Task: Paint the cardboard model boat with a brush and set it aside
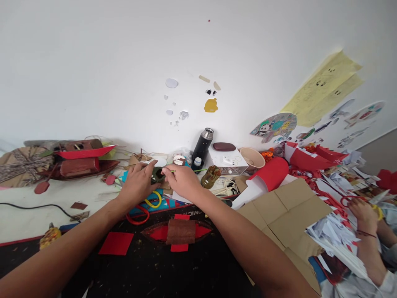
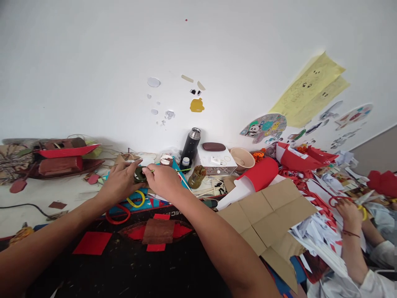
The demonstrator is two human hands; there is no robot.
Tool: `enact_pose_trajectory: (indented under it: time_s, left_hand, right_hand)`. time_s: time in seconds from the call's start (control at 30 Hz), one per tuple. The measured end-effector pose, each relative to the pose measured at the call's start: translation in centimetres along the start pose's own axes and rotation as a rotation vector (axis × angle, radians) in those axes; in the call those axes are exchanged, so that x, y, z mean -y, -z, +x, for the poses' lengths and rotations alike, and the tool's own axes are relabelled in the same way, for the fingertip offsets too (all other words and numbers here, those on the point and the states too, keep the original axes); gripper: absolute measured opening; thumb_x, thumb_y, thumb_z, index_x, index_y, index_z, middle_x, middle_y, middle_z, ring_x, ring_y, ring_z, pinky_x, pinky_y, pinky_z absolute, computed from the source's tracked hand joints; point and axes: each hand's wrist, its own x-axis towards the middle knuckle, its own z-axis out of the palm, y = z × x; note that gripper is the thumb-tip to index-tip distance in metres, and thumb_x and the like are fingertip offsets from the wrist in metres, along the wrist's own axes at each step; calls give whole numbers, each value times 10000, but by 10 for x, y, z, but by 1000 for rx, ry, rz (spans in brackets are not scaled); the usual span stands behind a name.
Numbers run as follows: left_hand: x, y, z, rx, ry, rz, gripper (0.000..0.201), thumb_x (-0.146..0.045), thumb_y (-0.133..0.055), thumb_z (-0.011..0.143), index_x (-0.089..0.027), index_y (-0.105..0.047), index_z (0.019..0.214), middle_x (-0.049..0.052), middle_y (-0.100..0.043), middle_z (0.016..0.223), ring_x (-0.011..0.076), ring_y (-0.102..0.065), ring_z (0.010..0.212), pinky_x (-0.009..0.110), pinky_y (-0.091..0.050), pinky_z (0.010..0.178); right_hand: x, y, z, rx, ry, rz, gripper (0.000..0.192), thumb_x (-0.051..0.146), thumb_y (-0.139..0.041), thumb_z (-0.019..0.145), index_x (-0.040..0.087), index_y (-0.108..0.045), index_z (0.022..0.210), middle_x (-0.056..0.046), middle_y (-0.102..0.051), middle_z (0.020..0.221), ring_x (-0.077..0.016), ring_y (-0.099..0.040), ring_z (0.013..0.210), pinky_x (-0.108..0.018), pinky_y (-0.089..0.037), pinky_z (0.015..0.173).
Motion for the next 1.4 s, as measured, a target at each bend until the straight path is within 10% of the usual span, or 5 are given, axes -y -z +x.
enact_pose_trajectory:
  time_s: [1.4]
  left_hand:
    - [4, 0, 1, 15, -4, 14, 784, -371, -723, 925, -121, -490, 1630, 254, -808, 1365, 496, -629, 1405, 574, -490, 1099]
  right_hand:
    - [-6, -2, -2, 13, 53, -3, 318, 370, -633, 1196, 245, -772, 938, -30, -819, 899, -229, -726, 876, -320, -367, 718]
